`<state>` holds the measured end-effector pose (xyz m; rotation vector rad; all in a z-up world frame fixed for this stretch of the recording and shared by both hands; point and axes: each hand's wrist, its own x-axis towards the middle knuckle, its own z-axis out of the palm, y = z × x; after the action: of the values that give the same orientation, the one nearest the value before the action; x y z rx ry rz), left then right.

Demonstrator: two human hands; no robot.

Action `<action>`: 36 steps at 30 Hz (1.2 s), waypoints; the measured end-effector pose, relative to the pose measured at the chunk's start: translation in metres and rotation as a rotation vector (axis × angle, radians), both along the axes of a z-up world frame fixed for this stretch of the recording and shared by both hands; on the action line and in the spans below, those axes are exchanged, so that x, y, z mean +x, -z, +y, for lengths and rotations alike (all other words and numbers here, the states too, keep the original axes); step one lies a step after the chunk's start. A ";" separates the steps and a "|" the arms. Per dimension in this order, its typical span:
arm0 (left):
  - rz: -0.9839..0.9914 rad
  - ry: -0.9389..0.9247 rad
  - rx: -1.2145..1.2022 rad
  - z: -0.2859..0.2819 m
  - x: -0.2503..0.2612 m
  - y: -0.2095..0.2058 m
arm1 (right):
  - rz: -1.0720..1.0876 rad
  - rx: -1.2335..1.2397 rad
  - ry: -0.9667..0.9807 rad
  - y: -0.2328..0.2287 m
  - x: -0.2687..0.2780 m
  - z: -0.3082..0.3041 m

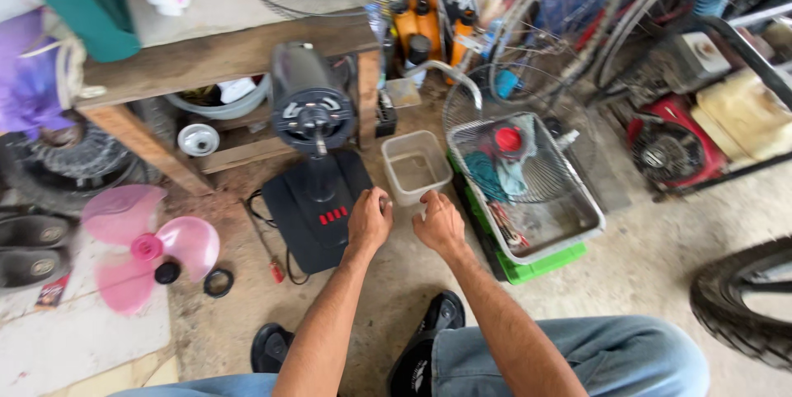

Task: The person disassembles a table fan by removing the front grille, unscrewing the blade nut, and detaching the fan blades. They then remove the rear grille and use a screwdriver to loosen a screw on the fan motor housing.

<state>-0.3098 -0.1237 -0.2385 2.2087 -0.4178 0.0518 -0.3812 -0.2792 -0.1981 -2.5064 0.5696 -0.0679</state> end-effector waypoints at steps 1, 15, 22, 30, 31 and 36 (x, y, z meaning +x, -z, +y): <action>-0.022 0.033 -0.014 -0.015 -0.003 -0.002 | -0.006 -0.024 0.016 0.000 -0.007 -0.017; 0.064 0.234 -0.005 -0.167 -0.043 -0.004 | 0.131 -0.112 0.273 0.054 -0.092 -0.177; 0.139 0.229 -0.072 -0.193 -0.041 0.010 | 0.229 -0.045 0.247 0.045 -0.083 -0.187; 0.142 0.218 -0.114 -0.205 -0.036 0.017 | 0.363 -0.257 0.082 0.037 -0.071 -0.191; 0.139 0.218 -0.109 -0.203 -0.037 0.016 | 0.384 -0.209 0.113 0.036 -0.072 -0.190; 0.144 0.194 -0.079 -0.193 -0.039 0.009 | 0.439 -0.075 0.183 0.018 -0.080 -0.192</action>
<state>-0.3484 -0.3171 -0.2478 2.0694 -0.5376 -0.1916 -0.4607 -0.4709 -0.2160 -2.5436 0.9874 0.4085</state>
